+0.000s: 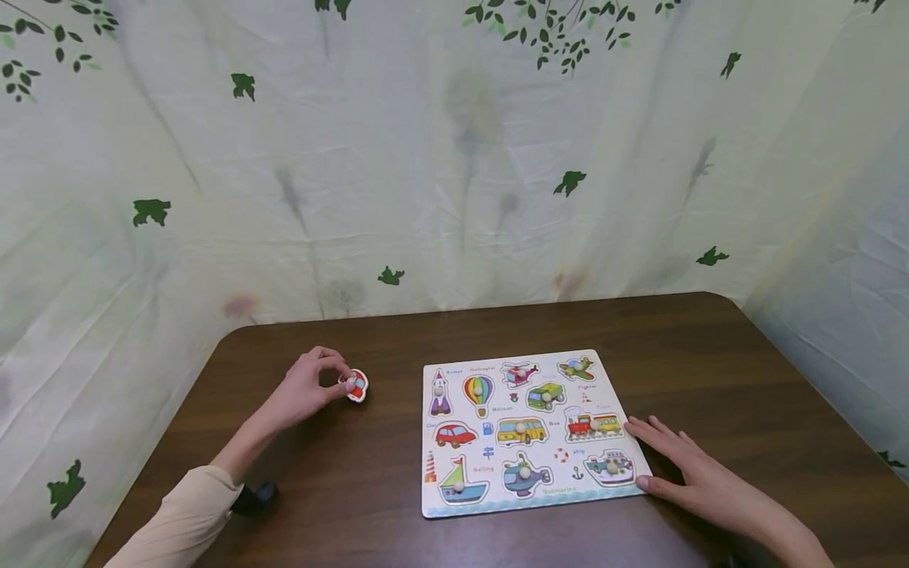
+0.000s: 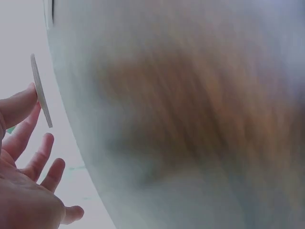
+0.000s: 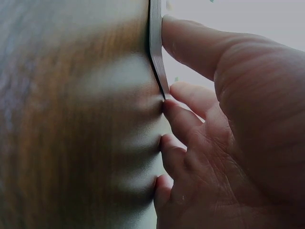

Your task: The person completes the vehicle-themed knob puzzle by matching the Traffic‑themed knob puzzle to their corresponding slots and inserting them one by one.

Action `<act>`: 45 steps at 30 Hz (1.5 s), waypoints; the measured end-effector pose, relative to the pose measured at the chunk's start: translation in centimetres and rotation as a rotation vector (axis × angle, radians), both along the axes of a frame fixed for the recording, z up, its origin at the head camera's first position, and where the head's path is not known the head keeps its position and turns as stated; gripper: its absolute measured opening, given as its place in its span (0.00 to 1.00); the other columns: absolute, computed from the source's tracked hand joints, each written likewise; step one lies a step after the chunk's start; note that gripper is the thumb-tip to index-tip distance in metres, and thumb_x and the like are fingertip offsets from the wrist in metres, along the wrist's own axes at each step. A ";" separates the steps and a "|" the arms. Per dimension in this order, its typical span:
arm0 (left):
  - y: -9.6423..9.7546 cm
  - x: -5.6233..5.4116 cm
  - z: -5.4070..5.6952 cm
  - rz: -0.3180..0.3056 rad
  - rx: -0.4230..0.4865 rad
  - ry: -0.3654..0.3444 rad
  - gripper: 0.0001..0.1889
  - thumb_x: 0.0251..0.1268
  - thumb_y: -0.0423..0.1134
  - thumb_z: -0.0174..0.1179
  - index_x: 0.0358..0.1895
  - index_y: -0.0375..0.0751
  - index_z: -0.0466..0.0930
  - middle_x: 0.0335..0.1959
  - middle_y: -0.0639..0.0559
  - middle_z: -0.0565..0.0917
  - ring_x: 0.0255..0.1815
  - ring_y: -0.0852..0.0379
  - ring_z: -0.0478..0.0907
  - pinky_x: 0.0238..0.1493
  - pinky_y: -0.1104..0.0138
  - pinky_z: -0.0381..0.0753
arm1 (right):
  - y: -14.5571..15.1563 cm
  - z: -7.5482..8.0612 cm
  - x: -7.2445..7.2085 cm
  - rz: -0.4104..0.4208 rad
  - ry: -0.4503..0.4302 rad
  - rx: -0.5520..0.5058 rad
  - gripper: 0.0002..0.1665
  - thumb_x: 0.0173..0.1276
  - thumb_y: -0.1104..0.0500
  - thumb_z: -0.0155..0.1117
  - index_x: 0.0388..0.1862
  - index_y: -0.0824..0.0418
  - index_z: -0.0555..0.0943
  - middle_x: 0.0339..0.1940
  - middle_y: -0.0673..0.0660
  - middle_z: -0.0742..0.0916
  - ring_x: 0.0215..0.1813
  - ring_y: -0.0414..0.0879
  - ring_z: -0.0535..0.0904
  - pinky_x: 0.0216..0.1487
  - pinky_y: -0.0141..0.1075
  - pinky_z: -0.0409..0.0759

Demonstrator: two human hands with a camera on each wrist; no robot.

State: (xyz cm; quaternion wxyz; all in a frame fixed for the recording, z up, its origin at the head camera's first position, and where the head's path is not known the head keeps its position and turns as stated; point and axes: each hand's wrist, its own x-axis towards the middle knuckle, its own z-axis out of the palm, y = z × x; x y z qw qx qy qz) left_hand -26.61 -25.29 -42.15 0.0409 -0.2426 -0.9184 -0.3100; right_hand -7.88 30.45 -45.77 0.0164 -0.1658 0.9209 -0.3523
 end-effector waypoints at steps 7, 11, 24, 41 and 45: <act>1.2 1.3 0.0 -0.015 0.051 -0.040 0.05 0.59 0.39 0.71 0.33 0.48 0.83 0.48 0.46 0.74 0.54 0.43 0.68 0.51 0.48 0.65 | 0.0 0.0 0.0 -0.003 0.001 -0.001 0.41 0.67 0.45 0.66 0.76 0.49 0.64 0.74 0.60 0.68 0.75 0.29 0.44 0.62 0.16 0.31; 1.8 2.0 0.2 -0.025 0.061 -0.032 0.05 0.58 0.38 0.72 0.33 0.49 0.83 0.48 0.47 0.75 0.53 0.44 0.69 0.51 0.48 0.67 | 0.1 -0.1 0.0 0.003 0.006 -0.002 0.41 0.67 0.46 0.66 0.76 0.50 0.64 0.74 0.60 0.68 0.74 0.27 0.43 0.61 0.15 0.32; 4.5 3.9 0.5 -0.045 0.189 0.002 0.08 0.54 0.40 0.75 0.31 0.51 0.83 0.48 0.49 0.76 0.52 0.51 0.70 0.53 0.46 0.70 | 0.2 -0.3 0.1 -0.005 -0.016 -0.021 0.41 0.67 0.46 0.66 0.76 0.49 0.64 0.74 0.61 0.67 0.75 0.28 0.43 0.63 0.18 0.30; 7.0 5.1 0.1 -0.085 0.189 -0.080 0.09 0.53 0.39 0.75 0.30 0.55 0.82 0.50 0.48 0.75 0.52 0.50 0.70 0.51 0.50 0.73 | 0.1 -0.2 0.0 0.007 0.024 0.009 0.40 0.67 0.46 0.66 0.75 0.49 0.64 0.74 0.60 0.69 0.74 0.26 0.43 0.62 0.16 0.32; 7.6 5.3 -0.1 -0.091 0.181 -0.076 0.09 0.53 0.39 0.75 0.30 0.54 0.82 0.48 0.49 0.75 0.51 0.50 0.70 0.50 0.50 0.73 | 0.0 -0.2 0.0 0.008 0.019 0.007 0.40 0.67 0.46 0.66 0.75 0.49 0.64 0.74 0.60 0.68 0.75 0.28 0.43 0.62 0.16 0.31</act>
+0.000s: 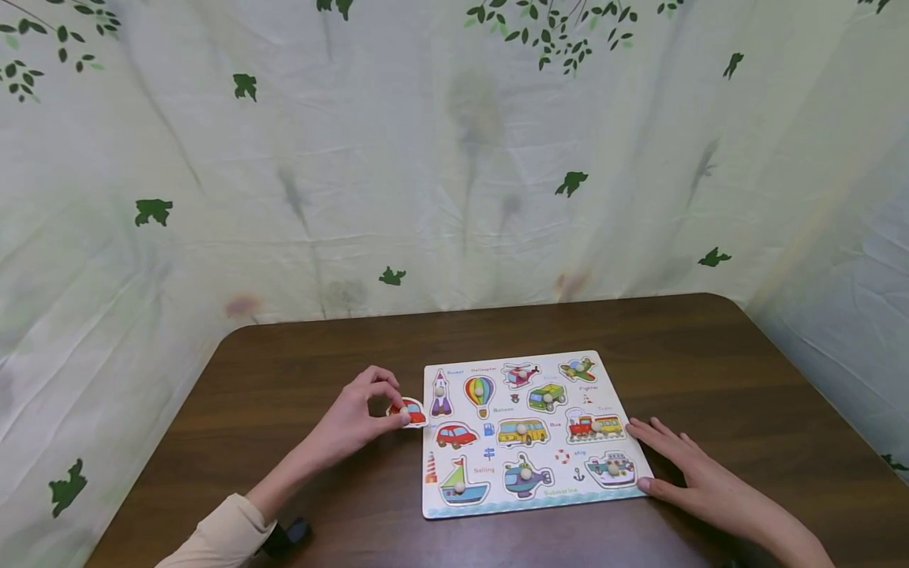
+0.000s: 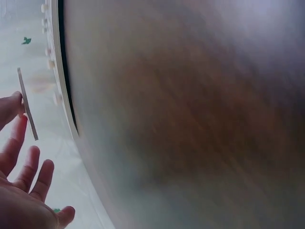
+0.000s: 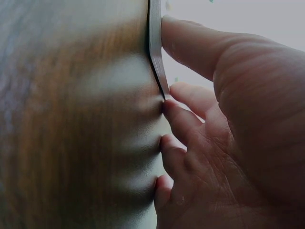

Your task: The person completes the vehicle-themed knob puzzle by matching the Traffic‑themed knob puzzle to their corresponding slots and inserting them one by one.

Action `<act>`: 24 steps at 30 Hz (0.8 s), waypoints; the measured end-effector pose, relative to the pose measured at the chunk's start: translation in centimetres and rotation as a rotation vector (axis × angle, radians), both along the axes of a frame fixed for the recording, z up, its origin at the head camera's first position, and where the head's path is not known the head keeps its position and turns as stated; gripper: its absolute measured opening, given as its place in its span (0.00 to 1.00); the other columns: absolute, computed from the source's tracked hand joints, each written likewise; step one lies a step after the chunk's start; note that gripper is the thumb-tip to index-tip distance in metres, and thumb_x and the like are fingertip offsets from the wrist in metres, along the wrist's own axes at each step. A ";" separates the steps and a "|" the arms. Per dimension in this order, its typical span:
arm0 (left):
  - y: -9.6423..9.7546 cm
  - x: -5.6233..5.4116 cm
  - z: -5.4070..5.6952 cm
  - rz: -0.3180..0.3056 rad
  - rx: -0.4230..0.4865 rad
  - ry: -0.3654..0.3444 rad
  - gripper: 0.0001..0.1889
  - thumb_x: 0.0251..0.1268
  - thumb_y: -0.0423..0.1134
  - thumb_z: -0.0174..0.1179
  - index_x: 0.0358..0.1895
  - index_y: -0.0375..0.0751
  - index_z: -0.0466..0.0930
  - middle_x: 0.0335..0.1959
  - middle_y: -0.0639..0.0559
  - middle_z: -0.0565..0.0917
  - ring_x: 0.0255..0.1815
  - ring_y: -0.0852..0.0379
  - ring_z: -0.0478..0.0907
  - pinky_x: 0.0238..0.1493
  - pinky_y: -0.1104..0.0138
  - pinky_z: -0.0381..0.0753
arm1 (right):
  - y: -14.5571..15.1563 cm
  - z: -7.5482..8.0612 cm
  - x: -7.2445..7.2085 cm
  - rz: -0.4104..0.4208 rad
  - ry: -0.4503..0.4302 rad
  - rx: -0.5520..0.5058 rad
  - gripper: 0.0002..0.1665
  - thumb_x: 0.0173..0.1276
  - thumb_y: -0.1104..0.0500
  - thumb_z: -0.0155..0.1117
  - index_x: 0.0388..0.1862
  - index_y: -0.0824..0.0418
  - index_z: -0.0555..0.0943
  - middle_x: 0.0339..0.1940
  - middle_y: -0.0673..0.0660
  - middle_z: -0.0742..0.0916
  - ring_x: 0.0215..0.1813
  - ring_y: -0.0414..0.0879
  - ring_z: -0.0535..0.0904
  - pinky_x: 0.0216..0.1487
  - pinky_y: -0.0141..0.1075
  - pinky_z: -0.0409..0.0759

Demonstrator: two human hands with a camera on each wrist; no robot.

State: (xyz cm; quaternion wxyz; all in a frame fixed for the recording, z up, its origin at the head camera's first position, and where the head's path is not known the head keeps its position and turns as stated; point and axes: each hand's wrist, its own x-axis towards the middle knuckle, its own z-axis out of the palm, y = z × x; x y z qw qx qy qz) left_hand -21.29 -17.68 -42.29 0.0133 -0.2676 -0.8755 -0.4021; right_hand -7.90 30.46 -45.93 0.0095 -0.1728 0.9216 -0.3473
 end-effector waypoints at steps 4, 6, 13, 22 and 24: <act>0.7 0.3 -0.1 0.002 -0.018 0.000 0.10 0.52 0.38 0.76 0.29 0.54 0.82 0.47 0.49 0.75 0.49 0.51 0.71 0.48 0.53 0.73 | 0.0 0.1 0.0 -0.001 0.000 -0.002 0.40 0.67 0.46 0.66 0.75 0.49 0.64 0.74 0.59 0.68 0.75 0.29 0.44 0.62 0.16 0.32; 1.0 0.5 -0.2 0.011 -0.036 -0.003 0.10 0.52 0.38 0.76 0.28 0.56 0.81 0.47 0.50 0.76 0.49 0.52 0.70 0.49 0.54 0.72 | 0.0 0.1 0.0 -0.002 -0.004 -0.004 0.40 0.67 0.46 0.66 0.75 0.49 0.64 0.74 0.60 0.68 0.75 0.30 0.44 0.62 0.15 0.32; 2.2 0.9 -0.4 0.025 -0.086 0.002 0.11 0.50 0.40 0.76 0.27 0.58 0.81 0.46 0.53 0.76 0.49 0.52 0.70 0.50 0.53 0.66 | 0.0 0.2 0.0 -0.003 -0.006 -0.007 0.40 0.67 0.46 0.66 0.75 0.49 0.64 0.74 0.60 0.68 0.75 0.29 0.44 0.62 0.15 0.32; 3.8 1.1 -0.4 0.050 -0.120 -0.024 0.10 0.50 0.42 0.76 0.25 0.58 0.82 0.47 0.53 0.75 0.52 0.51 0.67 0.56 0.48 0.60 | 0.0 0.1 0.0 0.006 0.014 -0.002 0.40 0.67 0.46 0.66 0.76 0.49 0.64 0.74 0.60 0.68 0.75 0.29 0.44 0.63 0.16 0.32; 4.1 1.1 -0.6 0.046 -0.129 -0.029 0.11 0.50 0.42 0.76 0.24 0.59 0.82 0.48 0.53 0.75 0.54 0.50 0.66 0.57 0.47 0.59 | 0.0 0.1 0.0 0.004 0.019 0.000 0.40 0.67 0.46 0.66 0.76 0.50 0.64 0.74 0.60 0.68 0.75 0.29 0.44 0.63 0.16 0.32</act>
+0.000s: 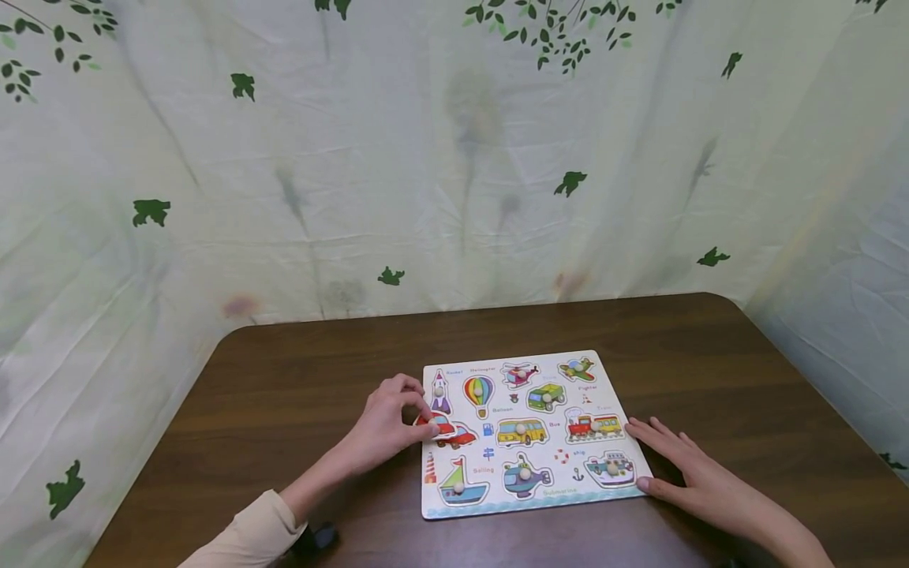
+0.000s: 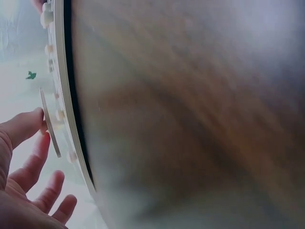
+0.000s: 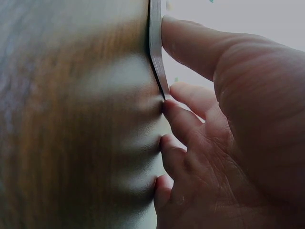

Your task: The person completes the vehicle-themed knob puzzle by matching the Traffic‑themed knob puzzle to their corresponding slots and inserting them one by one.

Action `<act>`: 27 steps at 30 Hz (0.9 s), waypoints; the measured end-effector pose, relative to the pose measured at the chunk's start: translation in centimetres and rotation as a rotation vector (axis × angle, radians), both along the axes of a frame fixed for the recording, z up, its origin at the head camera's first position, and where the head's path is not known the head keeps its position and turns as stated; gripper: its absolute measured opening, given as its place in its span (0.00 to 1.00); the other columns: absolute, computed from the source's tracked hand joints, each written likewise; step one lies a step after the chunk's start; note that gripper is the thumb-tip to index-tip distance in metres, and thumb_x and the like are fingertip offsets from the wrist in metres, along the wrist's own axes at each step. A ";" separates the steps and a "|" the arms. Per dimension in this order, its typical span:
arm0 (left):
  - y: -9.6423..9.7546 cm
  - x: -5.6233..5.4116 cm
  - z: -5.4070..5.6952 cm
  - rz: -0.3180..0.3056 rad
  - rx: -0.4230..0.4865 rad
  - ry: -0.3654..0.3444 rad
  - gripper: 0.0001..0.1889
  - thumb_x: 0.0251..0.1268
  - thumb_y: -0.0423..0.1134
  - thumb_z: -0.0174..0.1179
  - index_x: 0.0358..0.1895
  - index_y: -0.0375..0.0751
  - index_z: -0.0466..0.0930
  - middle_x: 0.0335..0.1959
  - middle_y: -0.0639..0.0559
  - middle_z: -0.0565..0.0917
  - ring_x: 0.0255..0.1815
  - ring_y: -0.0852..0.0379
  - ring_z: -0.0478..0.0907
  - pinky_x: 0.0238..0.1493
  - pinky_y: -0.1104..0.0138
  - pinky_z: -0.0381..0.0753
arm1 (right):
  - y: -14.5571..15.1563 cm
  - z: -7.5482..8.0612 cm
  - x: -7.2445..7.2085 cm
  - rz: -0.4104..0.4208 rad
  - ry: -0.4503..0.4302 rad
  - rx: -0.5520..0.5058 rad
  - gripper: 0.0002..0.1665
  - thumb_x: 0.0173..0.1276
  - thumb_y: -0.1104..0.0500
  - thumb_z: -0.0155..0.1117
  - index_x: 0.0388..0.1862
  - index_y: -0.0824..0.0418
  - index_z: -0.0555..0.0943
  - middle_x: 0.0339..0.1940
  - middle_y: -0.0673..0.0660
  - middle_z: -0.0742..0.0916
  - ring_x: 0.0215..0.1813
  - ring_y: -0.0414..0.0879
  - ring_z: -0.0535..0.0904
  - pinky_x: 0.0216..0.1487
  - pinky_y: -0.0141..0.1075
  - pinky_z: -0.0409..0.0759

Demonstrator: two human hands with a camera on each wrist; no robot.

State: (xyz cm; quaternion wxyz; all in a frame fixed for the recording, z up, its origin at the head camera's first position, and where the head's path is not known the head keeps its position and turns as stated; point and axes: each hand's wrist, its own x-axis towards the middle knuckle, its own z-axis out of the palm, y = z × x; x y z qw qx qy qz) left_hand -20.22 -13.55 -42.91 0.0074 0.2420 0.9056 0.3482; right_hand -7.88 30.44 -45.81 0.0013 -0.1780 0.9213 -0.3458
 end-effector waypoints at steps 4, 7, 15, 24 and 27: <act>0.7 -0.1 -0.3 -0.026 -0.017 0.017 0.12 0.49 0.42 0.77 0.22 0.60 0.81 0.48 0.52 0.74 0.56 0.49 0.64 0.59 0.46 0.58 | 0.0 0.0 0.0 -0.006 -0.014 -0.002 0.40 0.67 0.46 0.66 0.76 0.50 0.64 0.74 0.60 0.68 0.76 0.31 0.44 0.62 0.16 0.32; 1.2 -0.2 -0.5 -0.046 -0.020 0.047 0.12 0.49 0.43 0.76 0.22 0.60 0.80 0.48 0.51 0.75 0.57 0.47 0.64 0.59 0.45 0.57 | 0.0 0.0 0.0 -0.011 -0.027 -0.002 0.40 0.67 0.45 0.66 0.76 0.49 0.64 0.74 0.60 0.68 0.77 0.38 0.46 0.62 0.16 0.32; 2.0 -0.3 -0.4 -0.070 -0.080 0.045 0.10 0.49 0.44 0.76 0.22 0.58 0.81 0.46 0.53 0.74 0.57 0.47 0.64 0.58 0.45 0.59 | -0.1 0.1 0.0 -0.011 -0.018 0.003 0.41 0.67 0.45 0.66 0.76 0.49 0.64 0.74 0.59 0.68 0.78 0.40 0.47 0.63 0.16 0.32; 2.8 -0.6 -0.3 -0.099 -0.158 0.103 0.12 0.50 0.47 0.75 0.19 0.59 0.79 0.43 0.58 0.70 0.51 0.51 0.63 0.51 0.53 0.62 | -0.1 0.2 -0.1 -0.025 -0.059 0.013 0.42 0.66 0.43 0.66 0.75 0.50 0.64 0.74 0.60 0.68 0.76 0.65 0.52 0.61 0.15 0.32; 2.9 -0.6 -0.2 -0.112 -0.173 0.094 0.13 0.49 0.47 0.75 0.18 0.59 0.78 0.42 0.59 0.68 0.50 0.53 0.62 0.50 0.55 0.62 | -0.1 0.2 -0.1 -0.025 -0.066 0.009 0.42 0.66 0.43 0.66 0.76 0.50 0.64 0.74 0.60 0.68 0.76 0.64 0.51 0.61 0.15 0.32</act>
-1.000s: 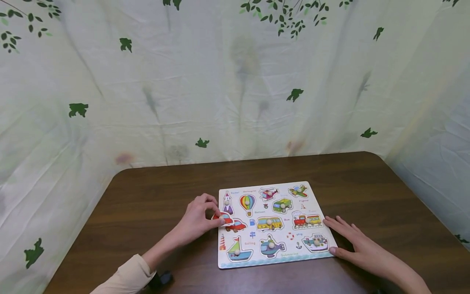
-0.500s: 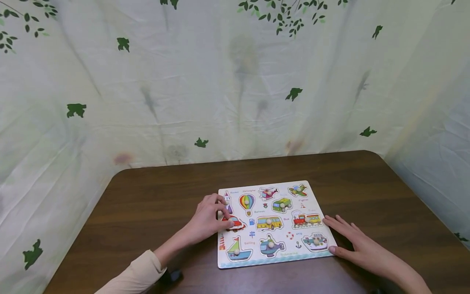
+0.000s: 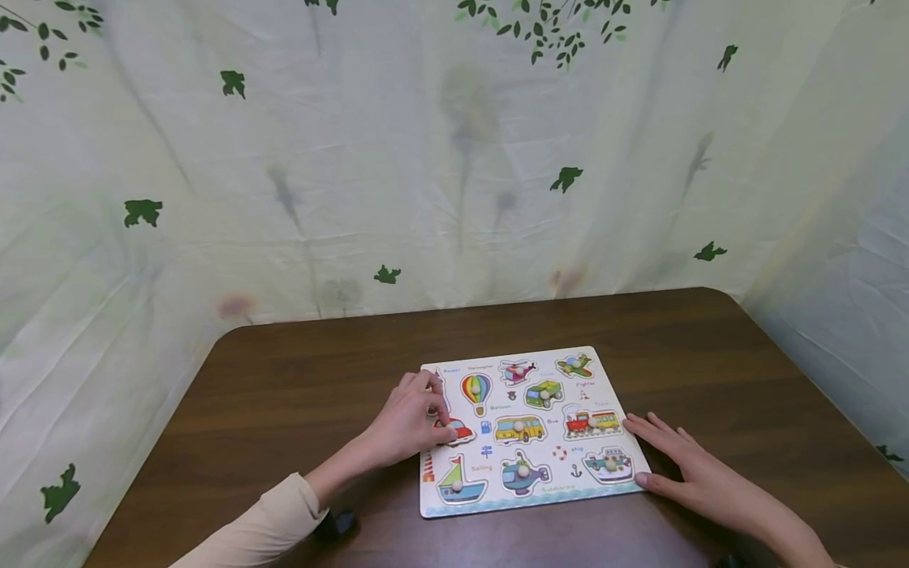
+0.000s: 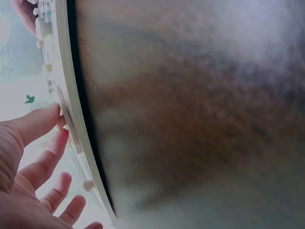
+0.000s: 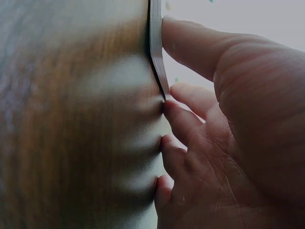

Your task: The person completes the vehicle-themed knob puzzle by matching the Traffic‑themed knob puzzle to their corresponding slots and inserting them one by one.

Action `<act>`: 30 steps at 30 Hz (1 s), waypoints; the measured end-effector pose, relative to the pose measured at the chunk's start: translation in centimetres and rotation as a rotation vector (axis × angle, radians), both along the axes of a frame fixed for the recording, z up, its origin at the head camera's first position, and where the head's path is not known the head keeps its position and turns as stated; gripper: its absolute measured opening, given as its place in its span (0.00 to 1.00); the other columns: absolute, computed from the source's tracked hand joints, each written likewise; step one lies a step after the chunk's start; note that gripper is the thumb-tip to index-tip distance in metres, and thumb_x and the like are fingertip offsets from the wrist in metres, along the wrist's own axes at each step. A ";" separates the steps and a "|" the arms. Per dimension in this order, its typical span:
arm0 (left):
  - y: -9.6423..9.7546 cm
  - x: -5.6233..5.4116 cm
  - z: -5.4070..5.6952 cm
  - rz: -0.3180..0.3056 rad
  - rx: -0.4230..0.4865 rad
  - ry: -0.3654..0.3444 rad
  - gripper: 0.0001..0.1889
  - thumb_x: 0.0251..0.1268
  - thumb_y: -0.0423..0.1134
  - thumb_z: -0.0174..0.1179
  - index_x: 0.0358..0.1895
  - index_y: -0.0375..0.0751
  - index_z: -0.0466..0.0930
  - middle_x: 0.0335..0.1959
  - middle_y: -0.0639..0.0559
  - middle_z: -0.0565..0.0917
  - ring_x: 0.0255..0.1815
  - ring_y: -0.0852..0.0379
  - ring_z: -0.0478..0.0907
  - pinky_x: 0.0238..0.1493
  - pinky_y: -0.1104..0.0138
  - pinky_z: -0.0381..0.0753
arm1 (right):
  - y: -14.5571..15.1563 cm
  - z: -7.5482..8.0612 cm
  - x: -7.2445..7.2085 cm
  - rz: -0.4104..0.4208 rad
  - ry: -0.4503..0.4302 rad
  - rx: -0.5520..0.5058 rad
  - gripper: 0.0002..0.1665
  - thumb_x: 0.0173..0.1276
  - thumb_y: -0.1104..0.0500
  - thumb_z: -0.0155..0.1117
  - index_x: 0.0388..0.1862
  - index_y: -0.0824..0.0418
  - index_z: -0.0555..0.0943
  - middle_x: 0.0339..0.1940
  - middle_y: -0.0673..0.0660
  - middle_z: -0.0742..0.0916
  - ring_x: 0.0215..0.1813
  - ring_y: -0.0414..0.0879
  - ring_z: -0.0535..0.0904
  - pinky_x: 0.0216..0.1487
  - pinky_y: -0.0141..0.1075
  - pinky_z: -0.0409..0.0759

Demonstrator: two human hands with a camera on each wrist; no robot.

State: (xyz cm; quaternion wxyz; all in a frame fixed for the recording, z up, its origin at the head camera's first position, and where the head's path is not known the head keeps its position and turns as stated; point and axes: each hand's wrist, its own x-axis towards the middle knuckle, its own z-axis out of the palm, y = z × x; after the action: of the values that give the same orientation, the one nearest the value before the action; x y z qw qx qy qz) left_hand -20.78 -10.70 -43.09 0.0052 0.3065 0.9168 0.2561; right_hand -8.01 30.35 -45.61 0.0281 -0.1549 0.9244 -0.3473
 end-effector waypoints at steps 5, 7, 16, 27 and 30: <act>0.0 0.1 0.2 -0.024 -0.011 -0.030 0.13 0.50 0.47 0.75 0.19 0.57 0.78 0.43 0.59 0.68 0.51 0.52 0.62 0.50 0.57 0.63 | 0.0 0.0 -0.1 -0.001 -0.007 -0.009 0.42 0.66 0.43 0.66 0.76 0.51 0.64 0.74 0.61 0.68 0.75 0.67 0.51 0.61 0.15 0.31; 0.0 0.2 0.3 -0.028 -0.009 -0.031 0.13 0.51 0.47 0.74 0.19 0.57 0.78 0.43 0.58 0.68 0.51 0.52 0.62 0.50 0.57 0.63 | -0.1 0.0 -0.1 -0.002 -0.013 -0.014 0.42 0.66 0.43 0.67 0.76 0.51 0.64 0.74 0.61 0.67 0.75 0.69 0.51 0.62 0.16 0.30; -0.5 0.4 -0.1 -0.002 0.023 -0.056 0.11 0.52 0.44 0.75 0.20 0.57 0.80 0.43 0.57 0.68 0.51 0.51 0.62 0.50 0.56 0.63 | -0.2 -0.1 -0.3 -0.004 -0.044 -0.043 0.42 0.66 0.44 0.67 0.76 0.50 0.63 0.75 0.61 0.66 0.75 0.69 0.49 0.74 0.41 0.31; -0.9 0.6 -0.6 0.013 0.073 -0.089 0.09 0.52 0.42 0.75 0.25 0.57 0.82 0.45 0.57 0.69 0.54 0.49 0.62 0.51 0.56 0.65 | -0.1 -0.4 -0.5 0.019 0.014 -0.001 0.41 0.66 0.43 0.66 0.75 0.49 0.64 0.74 0.60 0.69 0.78 0.54 0.50 0.61 0.15 0.32; -0.9 0.7 -0.4 0.006 0.090 -0.103 0.08 0.54 0.42 0.74 0.28 0.57 0.82 0.46 0.56 0.70 0.55 0.48 0.62 0.51 0.55 0.65 | 0.0 -0.5 -0.4 0.017 0.016 -0.002 0.41 0.66 0.43 0.66 0.75 0.49 0.64 0.74 0.60 0.69 0.78 0.48 0.49 0.61 0.15 0.32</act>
State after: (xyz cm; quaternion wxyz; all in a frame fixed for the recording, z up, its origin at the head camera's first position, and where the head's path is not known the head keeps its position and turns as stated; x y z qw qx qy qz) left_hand -20.10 -11.63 -43.52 0.0377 0.2902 0.9038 0.3122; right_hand -8.38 30.36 -46.09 0.0233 -0.1654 0.9230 -0.3465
